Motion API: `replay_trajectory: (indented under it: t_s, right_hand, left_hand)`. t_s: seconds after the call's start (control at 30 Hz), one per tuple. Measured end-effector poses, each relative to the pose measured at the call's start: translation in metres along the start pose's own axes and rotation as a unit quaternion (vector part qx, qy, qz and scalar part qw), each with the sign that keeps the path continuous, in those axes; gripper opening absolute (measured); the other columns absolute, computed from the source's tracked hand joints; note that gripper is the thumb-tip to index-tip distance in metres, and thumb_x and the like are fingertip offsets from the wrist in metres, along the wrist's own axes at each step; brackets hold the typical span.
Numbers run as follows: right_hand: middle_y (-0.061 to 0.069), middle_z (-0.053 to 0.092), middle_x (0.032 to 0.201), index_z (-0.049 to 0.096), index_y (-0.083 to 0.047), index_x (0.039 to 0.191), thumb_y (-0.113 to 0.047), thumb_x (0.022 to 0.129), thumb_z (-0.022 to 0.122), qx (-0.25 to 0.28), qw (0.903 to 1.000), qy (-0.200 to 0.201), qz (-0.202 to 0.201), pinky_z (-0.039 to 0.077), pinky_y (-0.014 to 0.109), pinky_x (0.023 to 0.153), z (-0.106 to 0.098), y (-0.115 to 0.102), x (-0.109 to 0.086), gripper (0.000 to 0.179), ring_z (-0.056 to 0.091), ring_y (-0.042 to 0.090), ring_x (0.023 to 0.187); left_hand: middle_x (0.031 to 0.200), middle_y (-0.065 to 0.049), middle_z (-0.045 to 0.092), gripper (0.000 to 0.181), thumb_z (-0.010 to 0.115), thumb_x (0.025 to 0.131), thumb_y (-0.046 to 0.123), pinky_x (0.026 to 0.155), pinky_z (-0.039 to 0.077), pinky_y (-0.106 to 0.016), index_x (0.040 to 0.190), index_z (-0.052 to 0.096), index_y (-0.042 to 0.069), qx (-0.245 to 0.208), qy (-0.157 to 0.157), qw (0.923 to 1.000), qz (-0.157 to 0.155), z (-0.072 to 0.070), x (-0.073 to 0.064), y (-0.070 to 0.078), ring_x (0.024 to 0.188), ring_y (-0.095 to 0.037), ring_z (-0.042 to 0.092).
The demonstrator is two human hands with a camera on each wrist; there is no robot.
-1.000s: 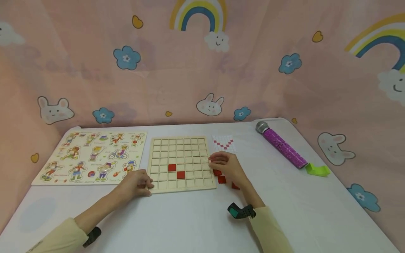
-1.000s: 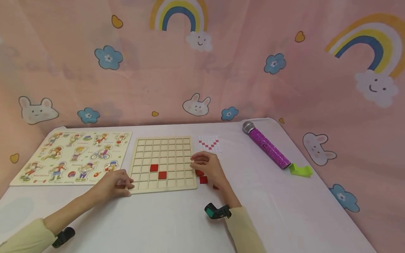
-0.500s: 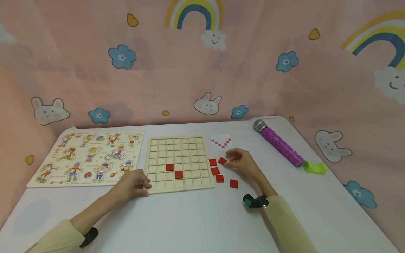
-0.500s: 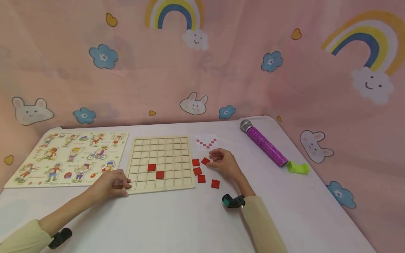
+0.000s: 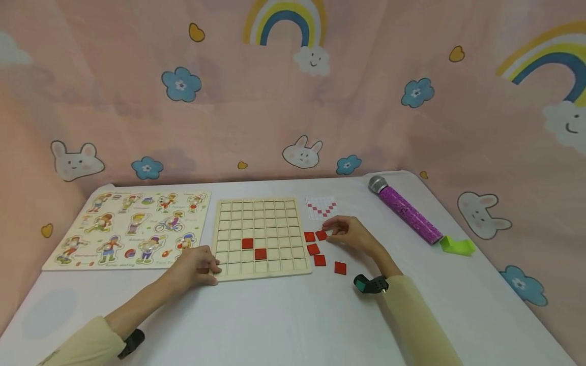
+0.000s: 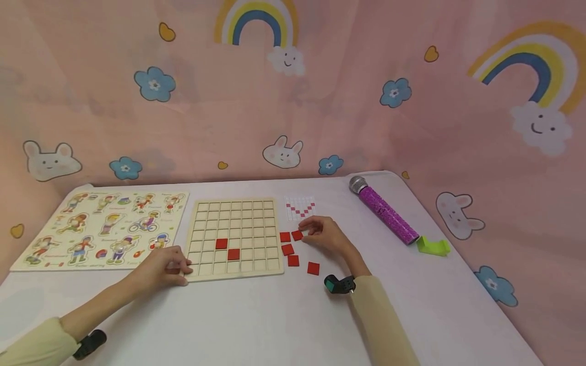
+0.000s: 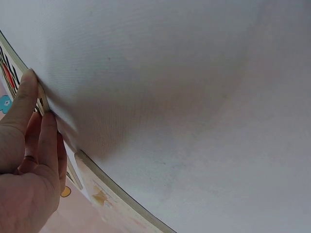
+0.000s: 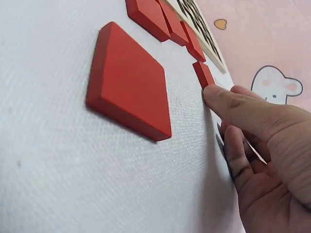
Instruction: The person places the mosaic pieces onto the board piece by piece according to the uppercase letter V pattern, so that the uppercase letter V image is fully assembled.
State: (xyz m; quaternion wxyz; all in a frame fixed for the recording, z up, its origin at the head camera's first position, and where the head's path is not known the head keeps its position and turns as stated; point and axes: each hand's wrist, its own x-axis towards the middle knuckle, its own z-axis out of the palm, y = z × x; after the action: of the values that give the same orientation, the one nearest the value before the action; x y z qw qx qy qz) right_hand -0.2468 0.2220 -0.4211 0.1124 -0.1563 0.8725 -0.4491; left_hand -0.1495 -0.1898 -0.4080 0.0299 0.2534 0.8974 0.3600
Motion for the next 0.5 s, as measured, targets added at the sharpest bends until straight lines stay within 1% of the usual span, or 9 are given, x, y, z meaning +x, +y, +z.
replay_trajectory:
  t_s: [0.1,0.2,0.33,0.5]
  right_hand:
    - [0.013,0.066,0.109,0.063,-0.001,0.116,-0.006,0.085,0.072,-0.008,1.0000,0.003,-0.003,0.046,0.019,0.073,0.000,0.001,0.001,0.033,0.053,0.022,0.084]
    - [0.013,0.066,0.110,0.064,-0.001,0.116,-0.006,0.084,0.072,-0.006,0.9998,0.016,0.007,0.049,0.021,0.078,0.000,0.002,0.000,0.033,0.057,0.022,0.089]
    - [0.017,0.066,0.113,0.062,0.002,0.117,-0.004,0.085,0.071,0.010,0.9983,0.047,0.033,0.051,0.029,0.087,0.001,-0.003,-0.004,0.034,0.063,0.027,0.098]
    - [0.019,0.066,0.113,0.062,0.003,0.118,-0.005,0.084,0.072,0.041,0.9908,0.096,0.086,0.049,0.037,0.094,0.008,-0.015,-0.007,0.036,0.065,0.030,0.103]
  left_hand:
    - [0.082,0.005,0.059,0.017,0.084,0.066,0.009,0.079,0.052,-0.032,0.074,0.069,0.009,-0.002,0.000,1.0000,0.000,0.000,0.000,0.001,0.085,-0.020,0.062]
    - [0.082,0.005,0.059,0.016,0.084,0.067,0.009,0.078,0.052,-0.032,0.075,0.070,0.008,-0.002,0.000,1.0000,-0.001,0.000,0.000,0.002,0.084,-0.019,0.062]
    - [0.082,0.006,0.060,0.017,0.084,0.067,0.009,0.077,0.051,-0.030,0.076,0.070,0.008,0.003,0.001,1.0000,-0.001,0.000,-0.001,0.002,0.083,-0.017,0.061]
    - [0.082,0.006,0.060,0.017,0.084,0.067,0.009,0.077,0.051,-0.031,0.076,0.070,0.008,0.003,0.000,1.0000,0.001,-0.001,-0.001,0.002,0.083,-0.018,0.062]
